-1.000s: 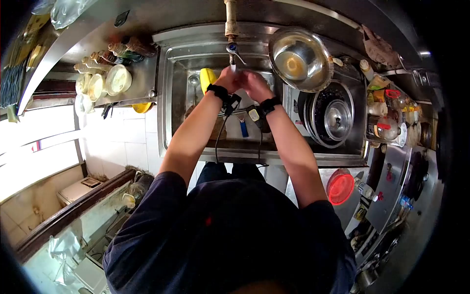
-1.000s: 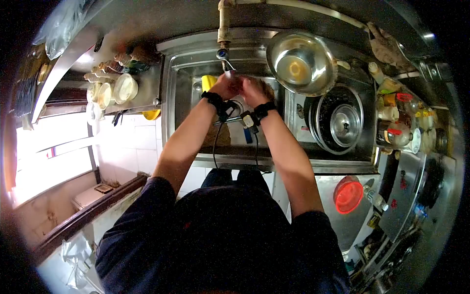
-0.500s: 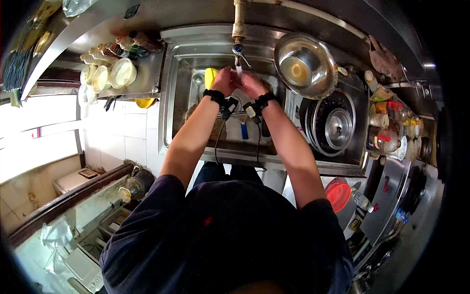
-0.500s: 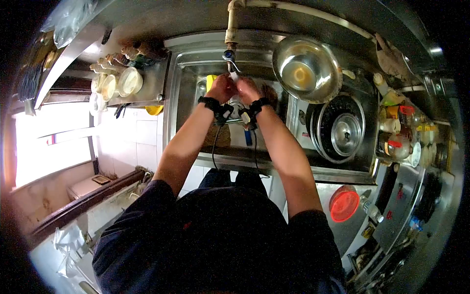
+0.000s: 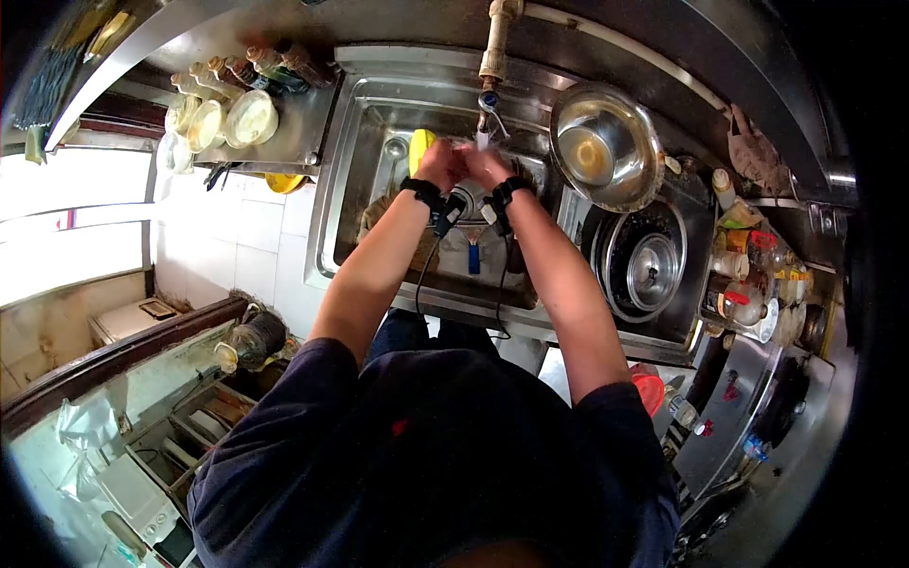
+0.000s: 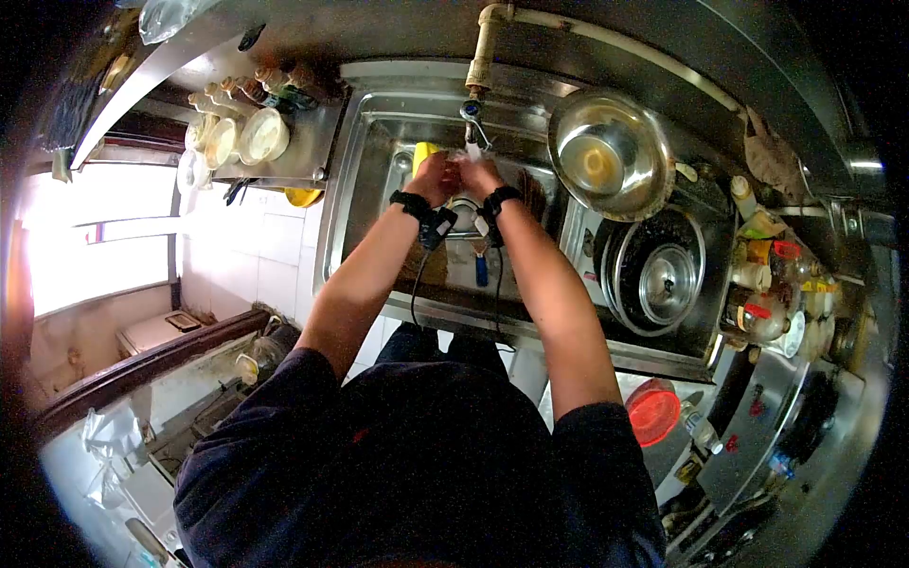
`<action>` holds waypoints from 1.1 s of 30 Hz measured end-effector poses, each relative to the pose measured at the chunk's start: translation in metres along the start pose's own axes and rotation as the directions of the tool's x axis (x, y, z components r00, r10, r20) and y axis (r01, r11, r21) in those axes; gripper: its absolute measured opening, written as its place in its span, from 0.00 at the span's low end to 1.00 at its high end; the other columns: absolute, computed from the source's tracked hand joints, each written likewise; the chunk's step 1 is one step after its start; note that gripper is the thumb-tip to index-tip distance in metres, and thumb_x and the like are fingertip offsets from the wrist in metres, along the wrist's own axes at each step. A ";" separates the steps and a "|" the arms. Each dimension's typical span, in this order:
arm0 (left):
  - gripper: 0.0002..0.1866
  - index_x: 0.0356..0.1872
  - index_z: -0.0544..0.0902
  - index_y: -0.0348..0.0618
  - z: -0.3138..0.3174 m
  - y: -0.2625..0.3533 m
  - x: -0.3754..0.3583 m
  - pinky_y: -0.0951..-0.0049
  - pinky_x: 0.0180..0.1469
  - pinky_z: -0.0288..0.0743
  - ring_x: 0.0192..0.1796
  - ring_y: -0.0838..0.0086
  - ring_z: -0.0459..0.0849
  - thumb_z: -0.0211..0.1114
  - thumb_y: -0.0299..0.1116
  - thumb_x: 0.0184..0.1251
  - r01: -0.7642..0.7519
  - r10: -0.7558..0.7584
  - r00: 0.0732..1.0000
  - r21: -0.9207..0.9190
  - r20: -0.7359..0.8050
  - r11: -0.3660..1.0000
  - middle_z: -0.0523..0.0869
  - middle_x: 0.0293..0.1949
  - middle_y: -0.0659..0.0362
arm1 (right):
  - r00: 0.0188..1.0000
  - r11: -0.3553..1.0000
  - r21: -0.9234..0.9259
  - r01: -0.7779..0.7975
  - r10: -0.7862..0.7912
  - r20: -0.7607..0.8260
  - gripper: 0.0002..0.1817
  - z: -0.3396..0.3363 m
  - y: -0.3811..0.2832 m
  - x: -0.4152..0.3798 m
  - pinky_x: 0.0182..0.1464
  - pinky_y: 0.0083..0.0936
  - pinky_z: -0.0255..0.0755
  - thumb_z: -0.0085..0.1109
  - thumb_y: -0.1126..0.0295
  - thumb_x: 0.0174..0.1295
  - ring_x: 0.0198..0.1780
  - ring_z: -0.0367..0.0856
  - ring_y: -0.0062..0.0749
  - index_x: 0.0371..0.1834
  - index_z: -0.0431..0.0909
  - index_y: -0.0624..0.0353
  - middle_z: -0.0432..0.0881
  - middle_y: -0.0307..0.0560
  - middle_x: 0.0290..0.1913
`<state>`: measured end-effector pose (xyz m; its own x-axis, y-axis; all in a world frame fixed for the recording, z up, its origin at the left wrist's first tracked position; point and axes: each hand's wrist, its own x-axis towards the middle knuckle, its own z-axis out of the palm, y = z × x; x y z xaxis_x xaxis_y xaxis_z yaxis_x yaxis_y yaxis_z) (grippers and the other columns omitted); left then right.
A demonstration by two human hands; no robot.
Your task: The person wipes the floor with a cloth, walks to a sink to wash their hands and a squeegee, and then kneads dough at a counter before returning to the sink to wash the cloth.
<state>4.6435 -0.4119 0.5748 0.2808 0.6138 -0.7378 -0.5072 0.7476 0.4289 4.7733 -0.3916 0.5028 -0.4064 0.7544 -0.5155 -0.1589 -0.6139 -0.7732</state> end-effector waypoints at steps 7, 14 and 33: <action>0.21 0.36 0.77 0.38 -0.092 -0.050 0.138 0.62 0.44 0.79 0.46 0.51 0.83 0.75 0.38 0.44 -0.655 0.608 0.747 0.451 0.267 0.606 0.83 0.38 0.46 | 0.986 0.898 -0.439 0.036 -0.103 -0.129 0.11 -0.008 -0.013 0.004 0.39 0.34 0.75 0.55 0.65 0.66 0.37 0.81 0.30 0.39 0.84 0.59 0.85 0.44 0.37; 0.13 0.45 0.80 0.43 -0.041 -0.032 0.105 0.65 0.44 0.79 0.40 0.66 0.84 0.51 0.37 0.70 -0.368 0.298 0.917 0.852 0.266 0.372 0.86 0.39 0.55 | 0.992 0.993 0.062 0.099 -0.094 -0.086 0.11 -0.005 -0.033 -0.034 0.41 0.27 0.75 0.56 0.69 0.65 0.37 0.80 0.27 0.44 0.81 0.63 0.84 0.42 0.38; 0.19 0.46 0.82 0.46 0.004 -0.016 0.050 0.65 0.42 0.81 0.43 0.58 0.85 0.65 0.44 0.54 -0.445 0.324 0.541 0.591 0.776 -0.673 0.86 0.39 0.48 | 0.913 0.838 0.455 0.301 -0.391 0.115 0.29 -0.028 -0.027 -0.097 0.62 0.35 0.70 0.61 0.53 0.63 0.58 0.77 0.38 0.59 0.70 0.65 0.78 0.51 0.56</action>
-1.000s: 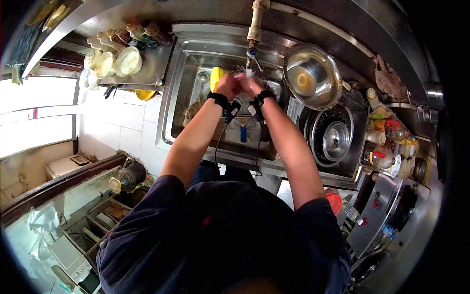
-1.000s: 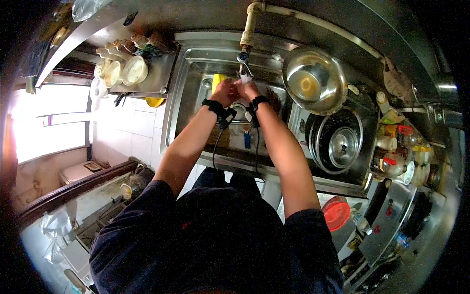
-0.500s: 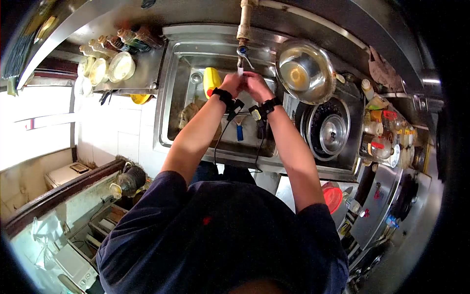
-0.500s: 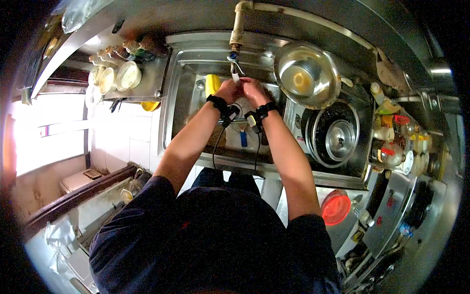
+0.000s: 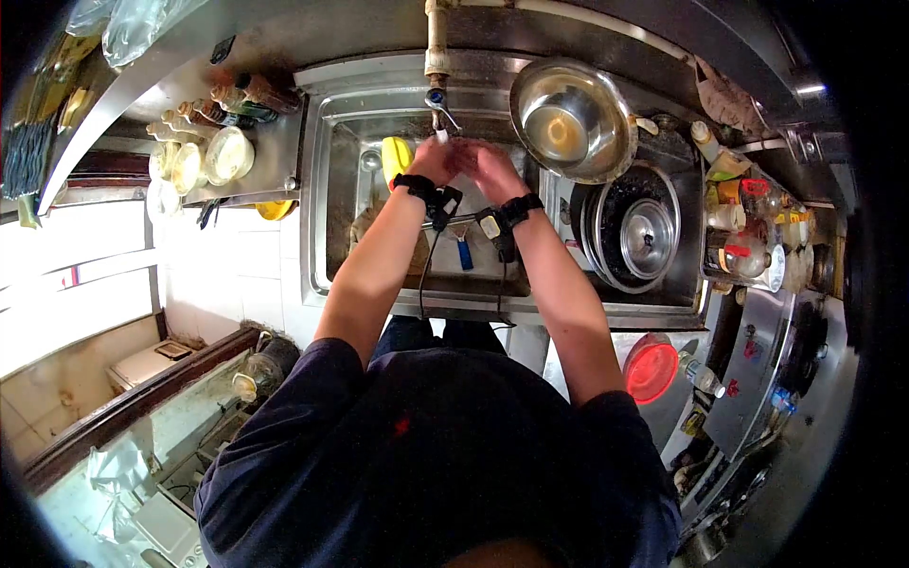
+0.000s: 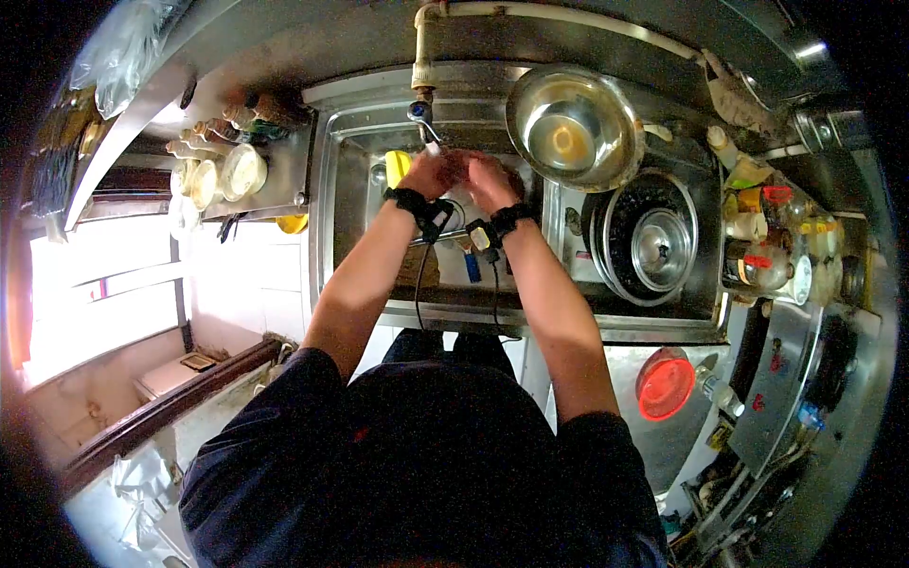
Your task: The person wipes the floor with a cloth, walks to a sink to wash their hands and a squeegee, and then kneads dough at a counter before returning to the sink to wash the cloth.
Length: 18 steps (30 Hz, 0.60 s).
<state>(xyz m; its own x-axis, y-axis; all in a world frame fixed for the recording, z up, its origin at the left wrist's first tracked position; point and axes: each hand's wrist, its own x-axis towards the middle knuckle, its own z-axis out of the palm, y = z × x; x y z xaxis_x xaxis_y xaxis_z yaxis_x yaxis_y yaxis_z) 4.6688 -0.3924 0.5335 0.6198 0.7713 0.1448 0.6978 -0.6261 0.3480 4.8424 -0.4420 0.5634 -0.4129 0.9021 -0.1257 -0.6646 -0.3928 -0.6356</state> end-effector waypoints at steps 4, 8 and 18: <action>0.18 0.44 0.81 0.44 -0.024 0.018 0.004 0.62 0.45 0.80 0.46 0.56 0.84 0.61 0.44 0.59 0.293 -0.277 0.949 -0.098 0.152 0.951 0.86 0.39 0.47 | 0.984 0.993 0.037 0.110 -0.114 0.138 0.24 0.010 -0.011 -0.002 0.63 0.35 0.69 0.54 0.58 0.68 0.59 0.77 0.39 0.58 0.70 0.65 0.77 0.52 0.58; 0.22 0.44 0.78 0.34 0.018 -0.001 0.013 0.54 0.50 0.77 0.46 0.52 0.82 0.49 0.45 0.65 0.154 -0.251 0.961 -0.980 0.119 0.123 0.83 0.41 0.45 | 0.964 0.998 -0.064 0.014 -0.030 -0.264 0.18 0.017 -0.023 0.000 0.63 0.33 0.68 0.46 0.62 0.71 0.59 0.76 0.37 0.57 0.70 0.63 0.78 0.49 0.56; 0.25 0.47 0.76 0.31 -0.024 0.018 0.014 0.52 0.60 0.72 0.55 0.51 0.78 0.40 0.45 0.73 0.307 -0.396 0.834 -0.920 0.384 -0.246 0.80 0.50 0.42 | 0.827 0.988 -0.097 -0.120 0.045 -0.561 0.17 0.045 -0.036 -0.006 0.64 0.29 0.66 0.41 0.66 0.72 0.56 0.76 0.32 0.57 0.72 0.60 0.77 0.44 0.57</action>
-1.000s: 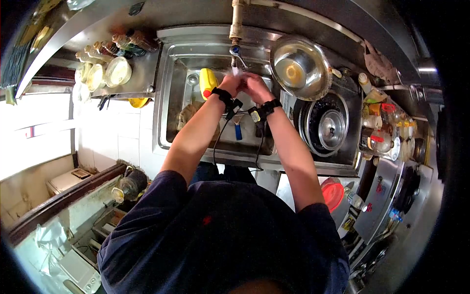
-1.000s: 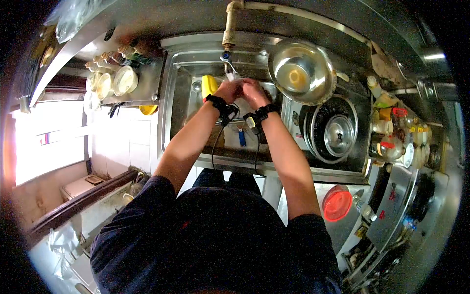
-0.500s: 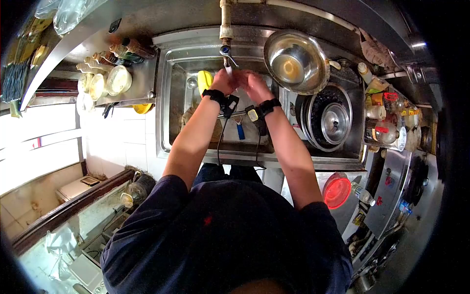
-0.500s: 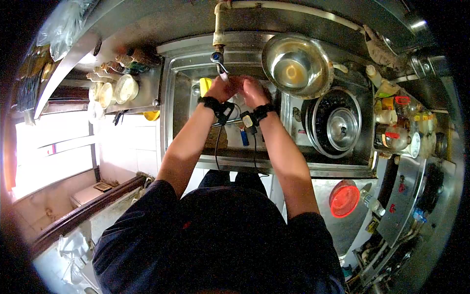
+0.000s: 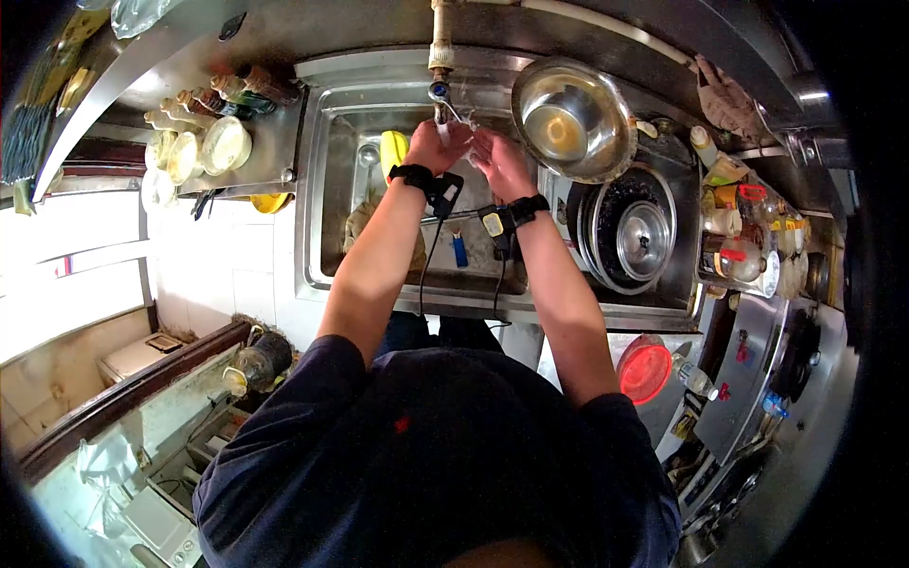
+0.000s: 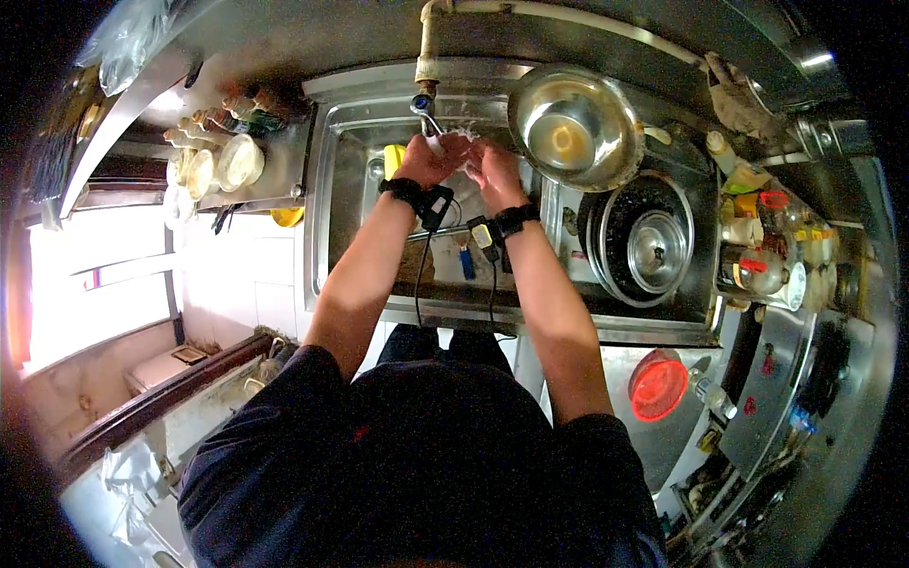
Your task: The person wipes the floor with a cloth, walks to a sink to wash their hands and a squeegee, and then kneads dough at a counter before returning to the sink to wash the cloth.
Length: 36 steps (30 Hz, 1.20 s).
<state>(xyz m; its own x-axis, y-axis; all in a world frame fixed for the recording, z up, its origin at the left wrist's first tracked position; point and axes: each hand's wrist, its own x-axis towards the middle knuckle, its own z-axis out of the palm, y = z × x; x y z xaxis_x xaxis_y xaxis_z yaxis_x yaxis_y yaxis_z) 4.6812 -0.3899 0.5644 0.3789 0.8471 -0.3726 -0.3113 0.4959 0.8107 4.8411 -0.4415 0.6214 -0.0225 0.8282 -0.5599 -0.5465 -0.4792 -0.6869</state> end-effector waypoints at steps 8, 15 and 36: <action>0.19 0.34 0.79 0.37 -0.023 -0.001 -0.005 0.63 0.37 0.76 0.33 0.61 0.81 0.44 0.40 0.71 0.051 -0.095 0.988 -0.333 -0.118 0.942 0.83 0.31 0.53 | 0.900 0.997 0.066 -0.039 0.006 0.436 0.17 0.016 0.054 0.063 0.51 0.27 0.72 0.39 0.62 0.73 0.46 0.79 0.28 0.48 0.78 0.57 0.83 0.41 0.45; 0.19 0.41 0.76 0.36 -0.022 0.013 -0.043 0.64 0.40 0.77 0.36 0.62 0.80 0.46 0.43 0.74 0.118 -0.288 0.927 -0.545 -0.239 0.830 0.81 0.35 0.51 | 0.959 0.955 0.198 -0.222 0.176 0.222 0.16 0.047 0.049 0.047 0.38 0.29 0.75 0.44 0.58 0.70 0.34 0.79 0.31 0.38 0.76 0.58 0.80 0.41 0.33; 0.16 0.43 0.75 0.41 -0.036 -0.012 -0.066 0.61 0.37 0.75 0.35 0.60 0.81 0.52 0.45 0.72 0.134 -0.337 0.861 -0.469 -0.380 0.873 0.82 0.35 0.50 | 0.957 0.934 0.223 -0.279 0.250 0.147 0.20 0.016 0.070 0.093 0.39 0.38 0.78 0.44 0.51 0.67 0.34 0.82 0.35 0.40 0.75 0.58 0.81 0.46 0.31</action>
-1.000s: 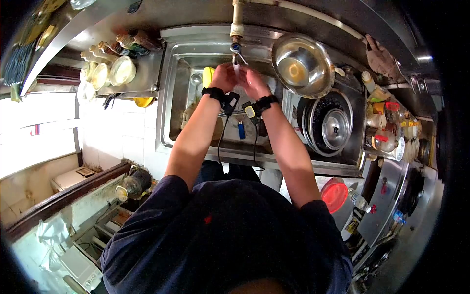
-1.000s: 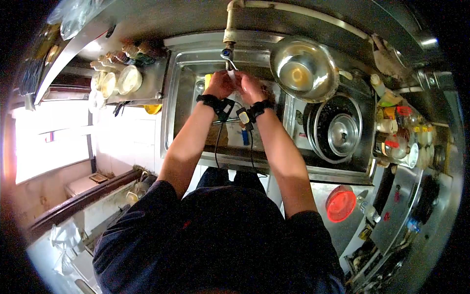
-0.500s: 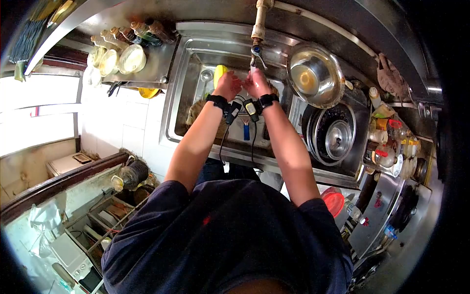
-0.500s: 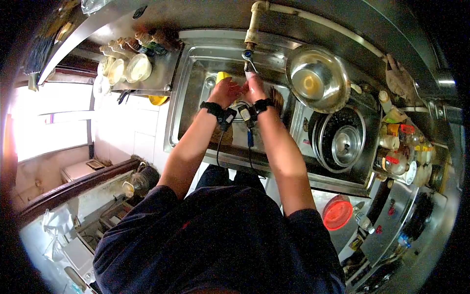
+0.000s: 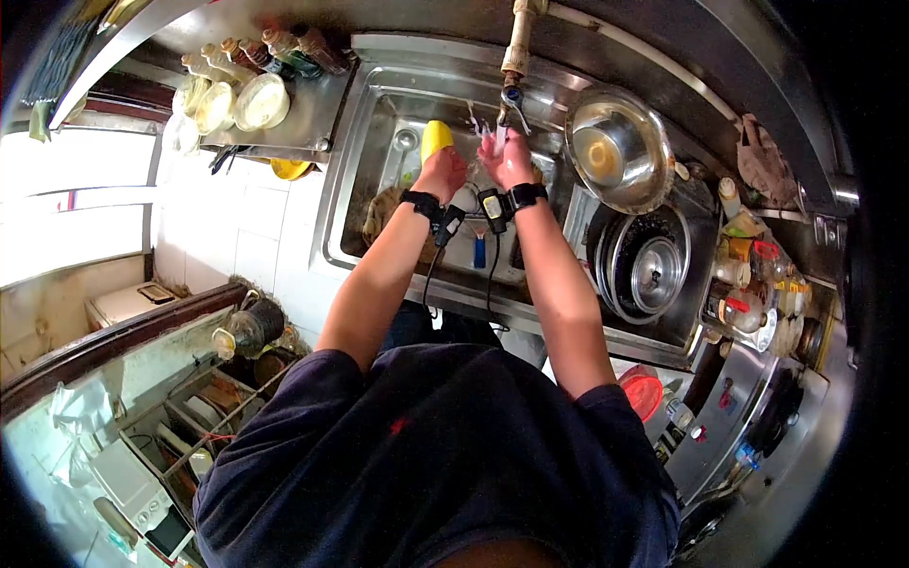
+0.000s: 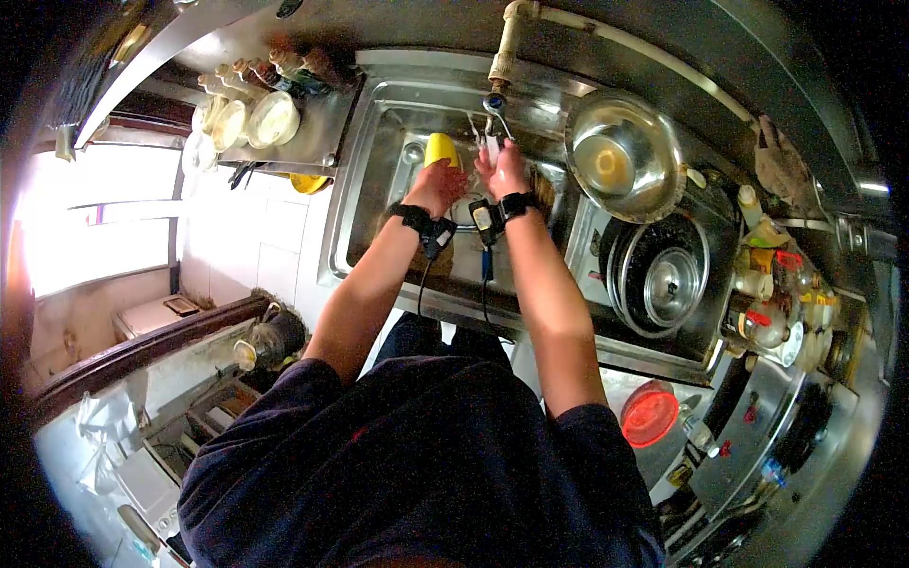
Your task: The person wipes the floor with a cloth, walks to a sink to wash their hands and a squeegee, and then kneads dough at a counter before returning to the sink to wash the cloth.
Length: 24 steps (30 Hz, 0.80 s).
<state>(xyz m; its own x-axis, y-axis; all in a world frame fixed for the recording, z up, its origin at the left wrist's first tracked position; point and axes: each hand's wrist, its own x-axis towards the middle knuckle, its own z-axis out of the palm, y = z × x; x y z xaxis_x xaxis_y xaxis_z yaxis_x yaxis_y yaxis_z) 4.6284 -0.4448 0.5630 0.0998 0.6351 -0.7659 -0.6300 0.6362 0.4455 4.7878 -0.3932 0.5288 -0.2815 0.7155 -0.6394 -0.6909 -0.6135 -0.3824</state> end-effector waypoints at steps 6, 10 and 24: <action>0.18 0.41 0.75 0.39 -0.005 -0.003 -0.003 0.62 0.39 0.77 0.35 0.59 0.81 0.53 0.46 0.71 0.081 -0.080 0.996 0.019 -0.042 0.997 0.83 0.32 0.50 | 0.994 0.996 -0.017 0.085 -0.086 -0.064 0.25 0.008 -0.006 -0.016 0.41 0.43 0.76 0.41 0.50 0.68 0.37 0.80 0.45 0.44 0.74 0.65 0.80 0.51 0.37; 0.17 0.38 0.75 0.39 -0.003 -0.005 -0.002 0.63 0.38 0.76 0.32 0.59 0.80 0.52 0.46 0.71 0.081 -0.078 0.993 0.035 -0.084 0.996 0.82 0.30 0.51 | 0.998 0.998 0.029 0.049 -0.048 -0.038 0.28 0.006 -0.008 -0.016 0.36 0.37 0.78 0.34 0.46 0.72 0.32 0.76 0.40 0.53 0.68 0.64 0.77 0.50 0.36; 0.17 0.39 0.73 0.39 -0.020 -0.017 0.022 0.66 0.35 0.72 0.33 0.64 0.77 0.47 0.44 0.75 0.070 -0.070 0.998 0.049 0.003 0.996 0.80 0.33 0.55 | 0.972 0.972 0.033 0.235 -0.235 0.005 0.13 0.031 -0.006 -0.042 0.52 0.38 0.74 0.45 0.62 0.71 0.44 0.78 0.38 0.50 0.68 0.57 0.76 0.45 0.44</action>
<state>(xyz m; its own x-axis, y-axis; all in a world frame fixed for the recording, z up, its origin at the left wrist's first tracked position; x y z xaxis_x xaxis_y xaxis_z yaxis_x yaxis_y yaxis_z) 4.6259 -0.4503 0.5292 0.1465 0.5903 -0.7938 -0.5831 0.6997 0.4127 4.7831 -0.4095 0.5786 -0.1148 0.8413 -0.5282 -0.7593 -0.4172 -0.4995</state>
